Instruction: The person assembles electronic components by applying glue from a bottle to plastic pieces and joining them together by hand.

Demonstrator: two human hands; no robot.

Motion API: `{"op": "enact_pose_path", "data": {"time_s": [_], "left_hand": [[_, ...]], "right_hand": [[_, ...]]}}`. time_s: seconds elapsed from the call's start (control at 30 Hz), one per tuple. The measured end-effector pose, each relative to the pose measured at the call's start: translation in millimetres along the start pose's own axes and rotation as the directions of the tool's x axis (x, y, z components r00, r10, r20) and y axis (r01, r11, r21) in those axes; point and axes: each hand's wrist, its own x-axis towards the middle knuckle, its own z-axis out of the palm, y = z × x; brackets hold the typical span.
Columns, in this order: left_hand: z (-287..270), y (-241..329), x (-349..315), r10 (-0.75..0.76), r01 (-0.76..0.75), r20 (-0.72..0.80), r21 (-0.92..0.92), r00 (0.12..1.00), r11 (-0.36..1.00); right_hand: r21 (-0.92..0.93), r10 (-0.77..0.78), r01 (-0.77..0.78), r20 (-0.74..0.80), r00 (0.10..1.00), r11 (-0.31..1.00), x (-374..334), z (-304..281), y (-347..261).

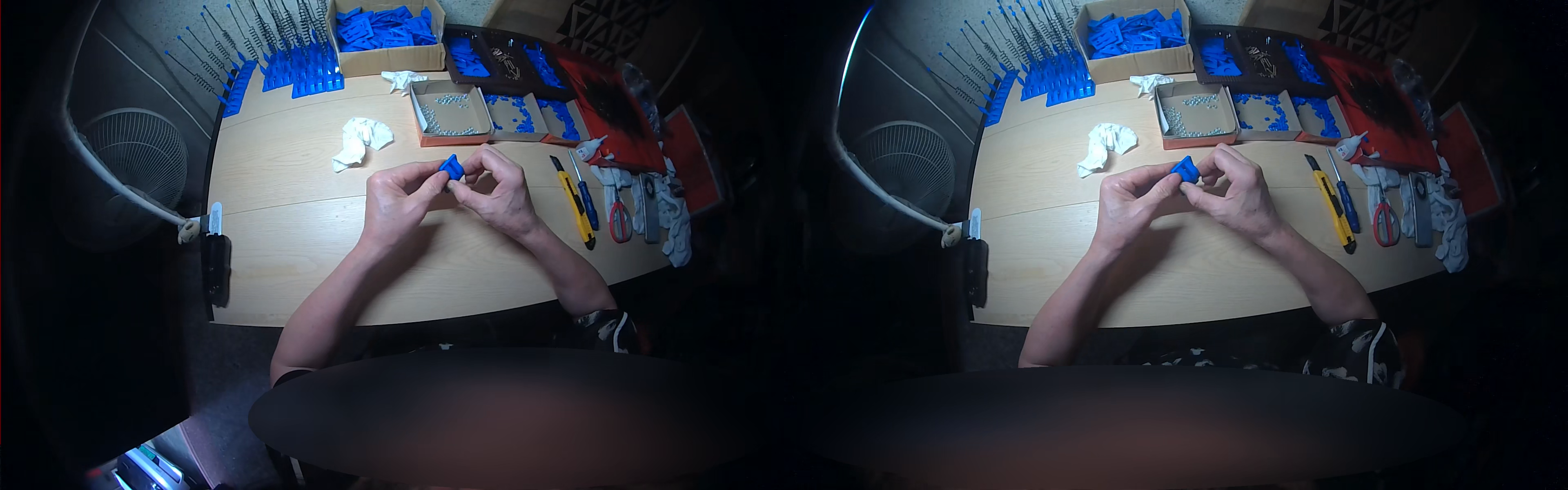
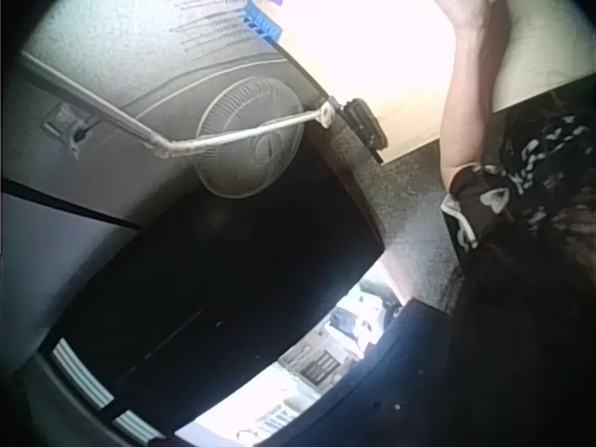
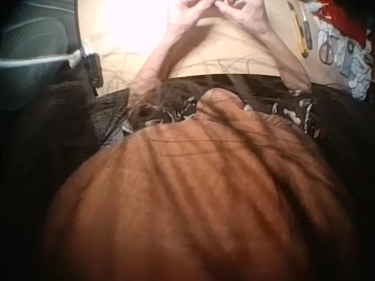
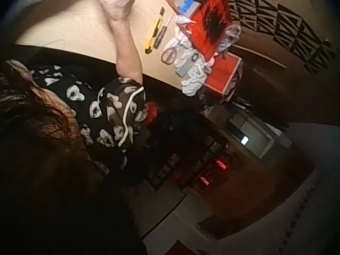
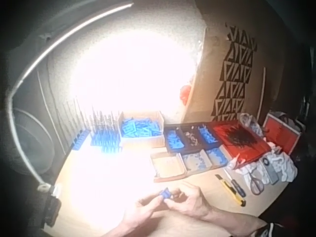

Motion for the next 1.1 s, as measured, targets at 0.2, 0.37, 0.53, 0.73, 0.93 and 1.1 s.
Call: {"op": "enact_pose_path", "data": {"time_s": [0.2, 0.37, 0.53, 0.73, 0.93, 1.1], "left_hand": [[15, 1, 6, -0.175, 0.175, -0.133, -0.005, 0.976, 0.984], [19, -18, 19, -0.122, 0.138, -0.175, 0.08, 0.977, 0.987], [37, -16, 20, 0.032, 0.047, -0.158, 0.473, 0.987, 0.88], [68, -13, 23, 0.228, -0.229, 0.067, 0.519, 0.971, 0.824], [115, 1, 21, 0.204, -0.278, 0.191, 0.733, 0.96, 0.621], [121, 4, 17, 0.158, -0.287, 0.241, 0.737, 0.958, 0.612]], "right_hand": [[-0.051, 0.321, -0.32, 0.007, 0.947, 0.946, -4, -15, 9], [-0.271, 0.46, -0.43, 0.057, 0.886, 0.861, -5, -37, 23], [-0.287, 0.475, -0.414, 0.193, 0.859, 0.864, -7, -69, 29], [-0.161, 0.304, -0.259, 0.428, 0.851, 0.952, -8, -106, 41], [-0.067, 0.278, -0.29, 0.549, 0.788, 0.955, -5, -128, 67], [0.067, 0.291, -0.388, 0.547, 0.785, 0.919, -10, -132, 69]]}}
